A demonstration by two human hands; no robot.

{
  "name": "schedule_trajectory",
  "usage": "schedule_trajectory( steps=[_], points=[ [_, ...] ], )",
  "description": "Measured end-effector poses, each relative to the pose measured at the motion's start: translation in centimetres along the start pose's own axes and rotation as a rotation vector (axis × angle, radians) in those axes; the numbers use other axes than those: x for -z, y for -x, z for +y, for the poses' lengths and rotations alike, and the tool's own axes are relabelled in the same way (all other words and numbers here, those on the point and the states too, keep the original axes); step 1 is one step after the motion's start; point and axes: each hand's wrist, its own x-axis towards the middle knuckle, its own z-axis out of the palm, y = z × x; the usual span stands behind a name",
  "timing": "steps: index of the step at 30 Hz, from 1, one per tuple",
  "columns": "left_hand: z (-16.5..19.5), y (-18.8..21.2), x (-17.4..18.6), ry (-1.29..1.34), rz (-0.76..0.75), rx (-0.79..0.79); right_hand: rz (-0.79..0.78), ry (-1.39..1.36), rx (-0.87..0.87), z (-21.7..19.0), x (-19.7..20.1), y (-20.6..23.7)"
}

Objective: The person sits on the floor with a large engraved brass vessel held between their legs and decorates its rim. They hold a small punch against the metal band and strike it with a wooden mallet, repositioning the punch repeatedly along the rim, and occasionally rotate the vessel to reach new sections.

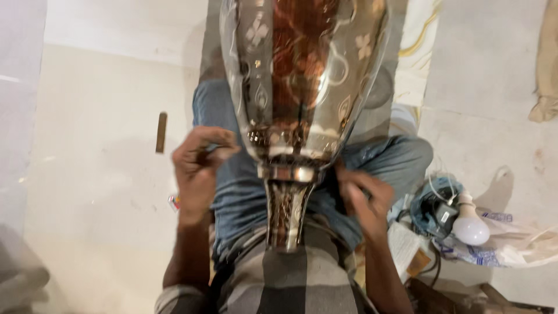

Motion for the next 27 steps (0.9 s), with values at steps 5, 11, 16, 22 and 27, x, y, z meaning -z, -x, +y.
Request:
schedule_trajectory(
  steps=[5, 11, 16, 22, 27],
  points=[
    [2.6, 1.0, -5.9, 0.047, -0.298, -0.004, -0.334, 0.712, -0.154, 2.8, -5.2, -0.5],
    [2.9, 0.1, -7.8, -0.266, -0.509, -0.111, -0.431, 0.12, -0.569, 5.1, -3.4, 1.3],
    [3.2, -0.7, -7.2, -0.246, -0.637, -0.156, -0.075, -0.153, -0.487, 4.4, -2.5, 5.0],
    [2.2, -1.4, -7.1, -0.433, -0.773, -0.236, -0.048, -0.342, -0.427, 1.9, -1.4, 8.7],
    [2.0, -2.3, -8.2, -0.805, -0.989, 0.019, 0.033, -0.273, -0.279, 1.4, -1.3, 8.2]
  ],
)
